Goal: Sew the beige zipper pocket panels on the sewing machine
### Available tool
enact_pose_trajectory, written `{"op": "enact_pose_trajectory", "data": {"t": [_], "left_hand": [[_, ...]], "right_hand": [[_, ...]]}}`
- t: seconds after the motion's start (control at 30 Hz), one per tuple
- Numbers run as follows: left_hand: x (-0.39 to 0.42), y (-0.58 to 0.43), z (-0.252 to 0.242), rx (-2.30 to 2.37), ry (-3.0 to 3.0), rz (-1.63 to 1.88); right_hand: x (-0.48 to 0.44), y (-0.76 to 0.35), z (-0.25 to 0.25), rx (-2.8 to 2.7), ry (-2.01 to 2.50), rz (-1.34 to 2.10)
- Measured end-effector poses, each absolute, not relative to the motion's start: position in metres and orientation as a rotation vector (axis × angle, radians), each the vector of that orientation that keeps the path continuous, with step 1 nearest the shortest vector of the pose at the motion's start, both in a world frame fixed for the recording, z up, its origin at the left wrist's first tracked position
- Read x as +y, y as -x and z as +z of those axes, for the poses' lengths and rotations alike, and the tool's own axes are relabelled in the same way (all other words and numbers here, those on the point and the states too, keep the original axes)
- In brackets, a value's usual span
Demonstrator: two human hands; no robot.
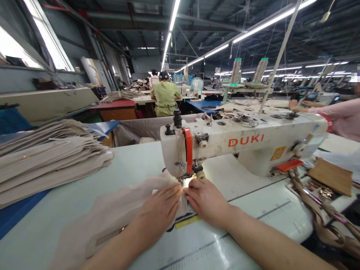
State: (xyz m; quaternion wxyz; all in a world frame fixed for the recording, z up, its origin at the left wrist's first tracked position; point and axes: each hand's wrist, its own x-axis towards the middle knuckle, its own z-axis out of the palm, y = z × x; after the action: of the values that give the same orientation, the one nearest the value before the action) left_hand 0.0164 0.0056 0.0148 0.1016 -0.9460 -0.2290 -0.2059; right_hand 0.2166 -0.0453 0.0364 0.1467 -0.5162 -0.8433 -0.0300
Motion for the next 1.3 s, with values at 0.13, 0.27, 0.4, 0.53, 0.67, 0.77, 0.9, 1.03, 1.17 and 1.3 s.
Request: {"op": "enact_pose_trajectory", "data": {"t": [0.13,0.27,0.4,0.53,0.67,0.77,0.9,1.03,1.17,1.3], "left_hand": [[0.005,-0.017,0.015,-0.671,2.815,-0.578],[0.004,-0.018,0.017,-0.74,2.852,-0.554],[0.004,-0.017,0.018,-0.757,2.883,-0.556],[0.009,-0.018,0.017,-0.808,2.9,-0.557],[0.017,-0.022,0.018,-0.867,2.886,-0.469],[0.022,-0.025,0.019,-0.893,2.9,-0.485],[0.021,-0.021,0.019,-0.918,2.927,-0.514],[0.001,-0.001,0.018,-1.028,2.951,-0.483],[-0.03,0.019,0.025,-1.044,2.963,-0.353],[-0.058,0.042,0.043,-1.065,2.746,-0.454]], "right_hand": [[-0.048,-0.217,0.035,-2.425,1.471,-0.081],[-0.051,-0.218,0.037,-2.422,1.471,-0.076],[-0.051,-0.218,0.038,-2.428,1.46,-0.116],[-0.049,-0.217,0.037,-2.423,1.455,-0.139],[-0.05,-0.217,0.036,-2.403,1.456,-0.146],[-0.051,-0.217,0.035,-2.385,1.459,-0.146],[-0.052,-0.218,0.033,-2.366,1.429,-0.145],[-0.054,-0.22,0.03,-2.351,1.334,-0.129],[-0.056,-0.221,0.024,-2.296,1.211,-0.066],[-0.058,-0.222,0.021,-2.277,1.085,0.02]]}}
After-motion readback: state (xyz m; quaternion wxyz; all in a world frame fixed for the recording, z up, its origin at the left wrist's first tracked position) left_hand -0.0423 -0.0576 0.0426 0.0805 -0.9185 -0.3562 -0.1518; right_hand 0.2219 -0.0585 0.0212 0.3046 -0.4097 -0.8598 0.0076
